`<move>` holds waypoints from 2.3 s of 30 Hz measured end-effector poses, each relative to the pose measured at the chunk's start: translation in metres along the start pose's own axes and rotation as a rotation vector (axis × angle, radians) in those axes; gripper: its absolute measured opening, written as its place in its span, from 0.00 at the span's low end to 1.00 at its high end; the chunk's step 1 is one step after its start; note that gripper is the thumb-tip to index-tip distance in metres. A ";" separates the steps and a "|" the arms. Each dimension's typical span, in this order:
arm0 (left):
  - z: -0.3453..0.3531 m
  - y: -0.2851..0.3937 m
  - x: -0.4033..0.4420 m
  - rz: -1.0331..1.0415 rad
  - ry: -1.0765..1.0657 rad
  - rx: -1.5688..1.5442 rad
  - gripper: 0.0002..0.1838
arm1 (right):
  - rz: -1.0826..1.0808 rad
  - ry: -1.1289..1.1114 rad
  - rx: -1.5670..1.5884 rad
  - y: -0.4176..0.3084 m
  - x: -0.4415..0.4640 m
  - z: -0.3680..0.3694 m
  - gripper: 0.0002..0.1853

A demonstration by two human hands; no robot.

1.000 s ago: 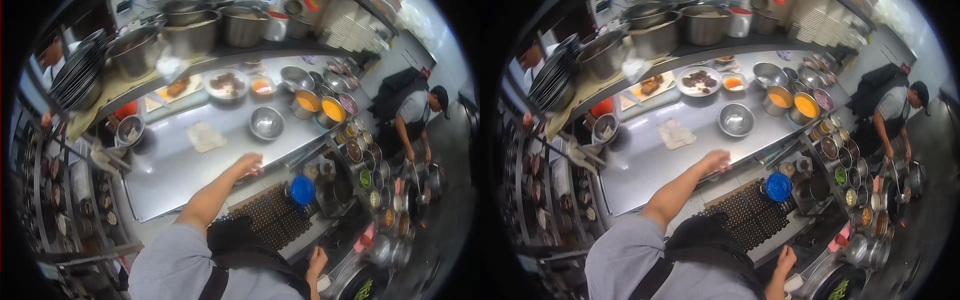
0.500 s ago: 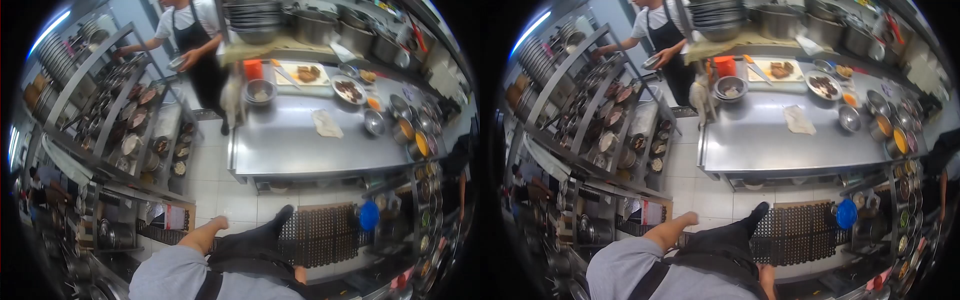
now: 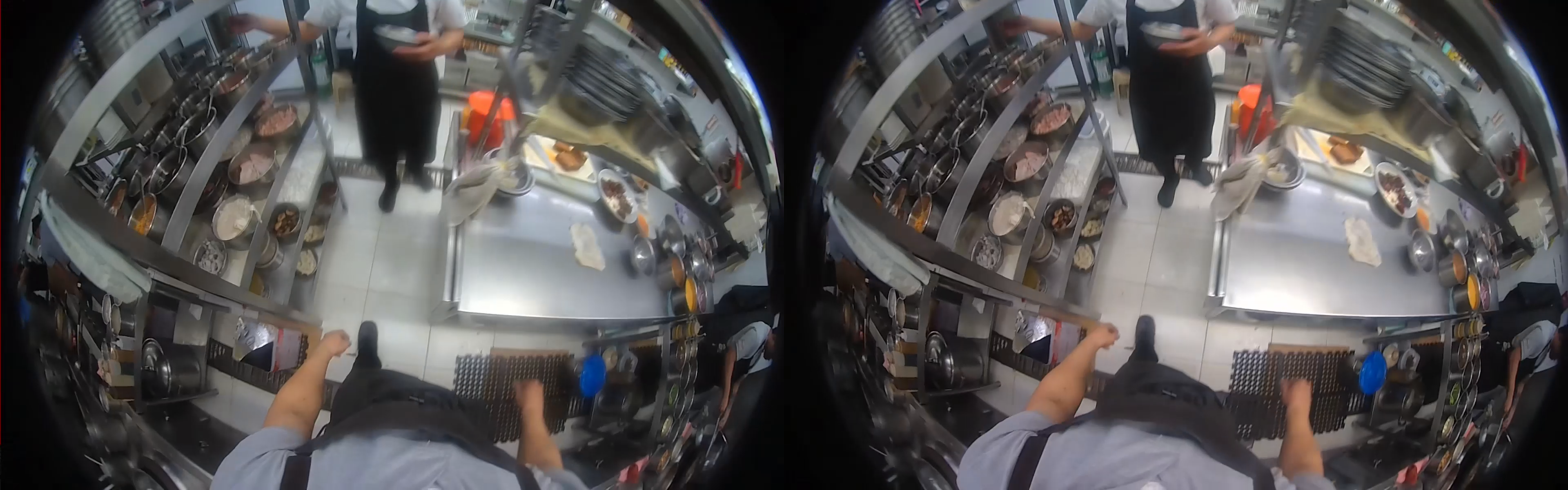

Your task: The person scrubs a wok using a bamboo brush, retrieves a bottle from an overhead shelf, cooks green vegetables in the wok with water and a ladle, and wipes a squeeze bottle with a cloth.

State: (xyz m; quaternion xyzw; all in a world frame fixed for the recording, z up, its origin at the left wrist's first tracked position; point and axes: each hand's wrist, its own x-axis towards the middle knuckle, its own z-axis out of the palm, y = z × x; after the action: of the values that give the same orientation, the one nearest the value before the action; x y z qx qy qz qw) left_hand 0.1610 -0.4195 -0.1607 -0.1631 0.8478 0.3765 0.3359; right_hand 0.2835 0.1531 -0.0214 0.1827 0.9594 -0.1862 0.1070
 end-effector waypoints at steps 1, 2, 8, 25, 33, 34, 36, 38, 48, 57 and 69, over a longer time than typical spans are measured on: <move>-0.014 -0.005 -0.001 -0.024 -0.026 0.001 0.13 | 0.009 -0.003 0.069 -0.035 0.024 -0.019 0.18; -0.027 -0.009 0.000 -0.047 -0.016 -0.079 0.14 | 0.033 0.072 0.128 -0.073 0.045 -0.034 0.18; -0.125 -0.044 -0.006 -0.294 0.017 -0.440 0.13 | -0.007 0.107 0.421 -0.244 0.119 -0.041 0.14; -0.266 0.273 0.118 0.530 -0.813 -0.223 0.19 | -0.217 -0.401 0.262 -0.443 0.237 0.029 0.12; -0.369 0.352 0.195 0.164 -0.761 -0.429 0.21 | -0.359 -0.285 0.286 -0.587 0.478 -0.005 0.13; -0.381 0.361 0.202 0.188 -0.732 -0.402 0.22 | -0.429 -0.262 0.290 -0.604 0.511 -0.008 0.15; -0.397 0.369 0.225 0.224 -0.672 -0.392 0.23 | -0.514 -0.213 0.283 -0.627 0.571 -0.017 0.17; -0.418 0.379 0.255 0.172 -0.656 -0.402 0.24 | -0.530 -0.235 0.185 -0.650 0.629 -0.025 0.17; -0.557 0.490 0.397 0.339 -0.468 -0.662 0.19 | -0.320 -0.375 -0.113 -0.661 0.774 -0.004 0.17; -0.600 0.593 0.526 0.264 -0.754 -0.527 0.22 | -0.351 -0.417 -0.134 -0.689 0.926 -0.007 0.15; -0.619 0.802 0.830 0.364 -0.132 0.125 0.20 | 0.154 -0.196 0.051 -0.611 1.162 -0.157 0.15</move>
State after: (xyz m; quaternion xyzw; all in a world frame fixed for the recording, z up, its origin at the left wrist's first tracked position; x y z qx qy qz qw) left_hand -1.1390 -0.3700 -0.0077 0.0391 0.8612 0.3875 0.3265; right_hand -1.0340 0.0488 -0.0018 0.2395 0.9224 -0.2185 0.2097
